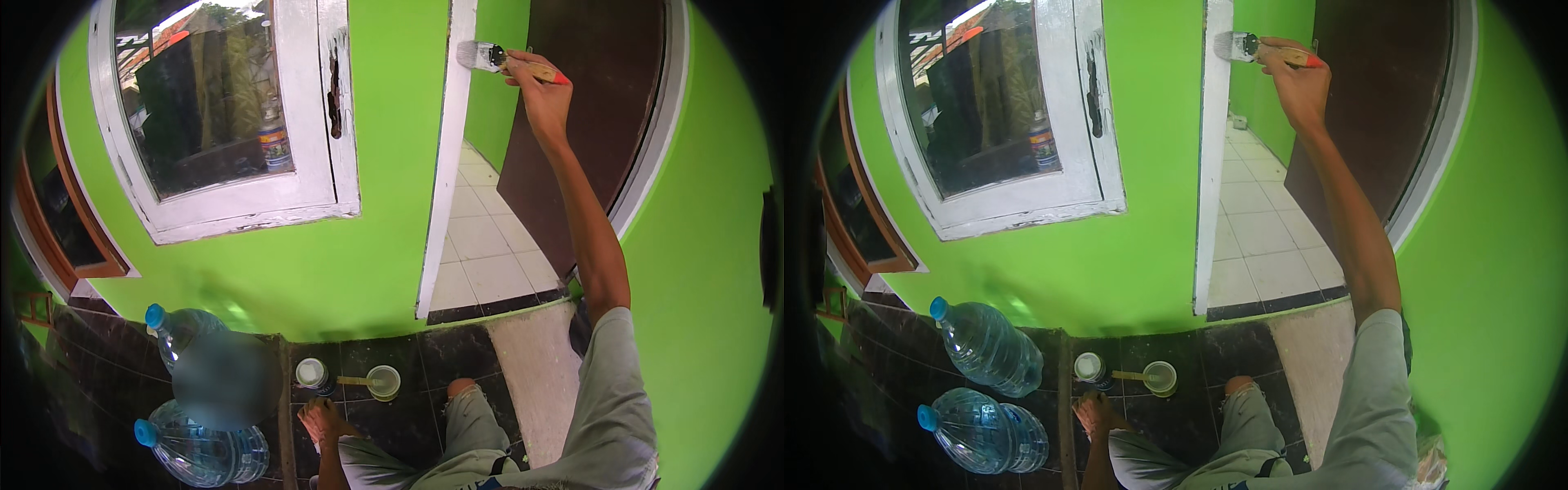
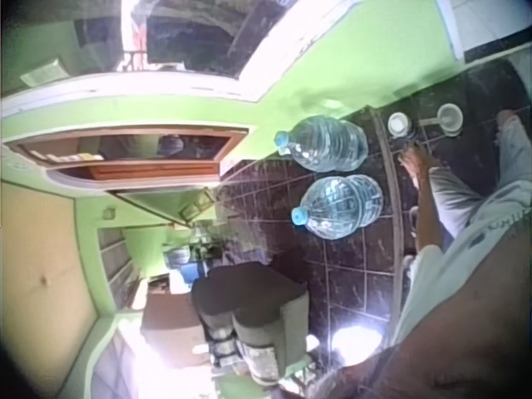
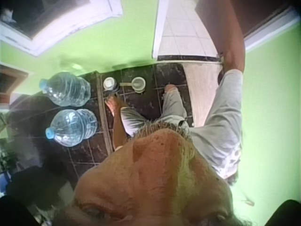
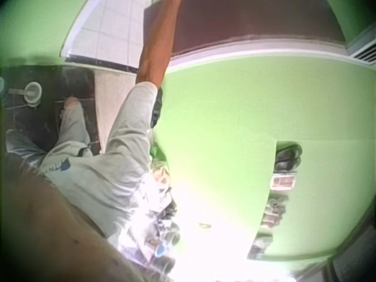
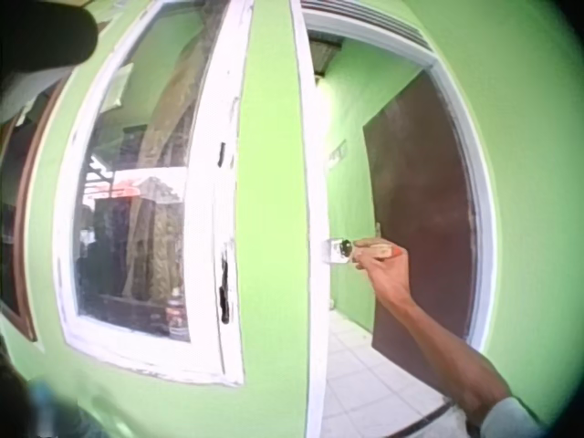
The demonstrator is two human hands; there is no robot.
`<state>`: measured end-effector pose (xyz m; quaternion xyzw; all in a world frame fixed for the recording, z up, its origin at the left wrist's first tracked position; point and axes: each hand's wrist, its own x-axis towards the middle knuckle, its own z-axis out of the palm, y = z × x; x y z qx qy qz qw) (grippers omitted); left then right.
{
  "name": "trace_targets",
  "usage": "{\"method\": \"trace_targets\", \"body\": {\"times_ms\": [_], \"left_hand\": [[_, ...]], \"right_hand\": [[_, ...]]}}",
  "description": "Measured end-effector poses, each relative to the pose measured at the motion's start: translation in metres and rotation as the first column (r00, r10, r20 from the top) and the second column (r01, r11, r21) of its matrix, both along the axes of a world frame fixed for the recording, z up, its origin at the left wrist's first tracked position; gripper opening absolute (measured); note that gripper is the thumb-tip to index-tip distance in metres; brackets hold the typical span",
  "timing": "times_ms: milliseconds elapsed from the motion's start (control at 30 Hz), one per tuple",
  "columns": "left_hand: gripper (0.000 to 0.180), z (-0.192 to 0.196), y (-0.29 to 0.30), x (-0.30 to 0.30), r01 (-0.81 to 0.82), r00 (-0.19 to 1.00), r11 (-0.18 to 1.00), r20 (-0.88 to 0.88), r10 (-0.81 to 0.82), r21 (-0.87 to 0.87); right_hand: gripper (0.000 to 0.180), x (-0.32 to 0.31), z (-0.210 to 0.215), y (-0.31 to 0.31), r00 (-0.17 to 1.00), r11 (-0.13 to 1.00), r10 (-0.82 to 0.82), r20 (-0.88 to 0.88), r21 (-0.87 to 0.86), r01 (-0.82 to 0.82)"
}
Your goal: The person sits on the floor and paints the white door frame with a brush, repeatedly dipping the brush into a paint can. The person works along the vertical and horizontal edges of the frame, applying white paint over the existing surface.
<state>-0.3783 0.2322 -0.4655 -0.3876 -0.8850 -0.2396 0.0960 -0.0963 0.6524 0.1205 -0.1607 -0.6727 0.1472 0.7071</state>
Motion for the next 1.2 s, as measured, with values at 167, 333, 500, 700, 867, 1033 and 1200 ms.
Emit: {"method": "trace_targets", "body": {"times_ms": [167,333,500,700,867,1033,1200], "left_hand": [[0.014,0.002,-0.001,0.001,0.011,1.000,1.000,-0.003,-0.011,0.011],[0.015,-0.002,0.002,0.000,0.000,1.000,1.000,-0.011,-0.001,-0.019],[0.015,-0.005,0.000,-0.003,0.004,1.000,1.000,-0.005,-0.004,-0.016],[0.015,-0.010,0.000,-0.004,0.001,1.000,1.000,-0.012,-0.001,0.015],[0.014,-0.004,0.000,-0.002,0.011,1.000,1.000,-0.016,-0.011,-0.021],[0.013,-0.010,0.002,-0.003,-0.006,1.000,1.000,-0.027,0.005,-0.012],[0.014,-0.011,0.001,-0.004,-0.004,0.999,1.000,-0.036,0.003,-0.027]], "right_hand": [[0.030,0.004,-0.006,0.004,1.000,1.000,-0.020,0.021,0.002,0.020],[0.030,0.012,-0.013,0.004,0.999,1.000,0.000,0.042,0.000,0.000],[0.029,0.002,0.012,-0.006,0.994,0.993,0.102,-0.043,0.062,-0.099],[0.028,-0.001,0.031,0.003,0.999,0.998,0.004,-0.037,0.058,-0.002],[0.028,0.002,0.029,0.004,0.999,0.998,-0.041,0.021,0.042,0.040],[0.028,0.005,0.029,0.000,0.996,0.996,-0.079,0.039,0.032,0.078],[0.028,0.002,0.028,0.000,1.000,0.996,0.014,-0.013,0.083,-0.013]]}}
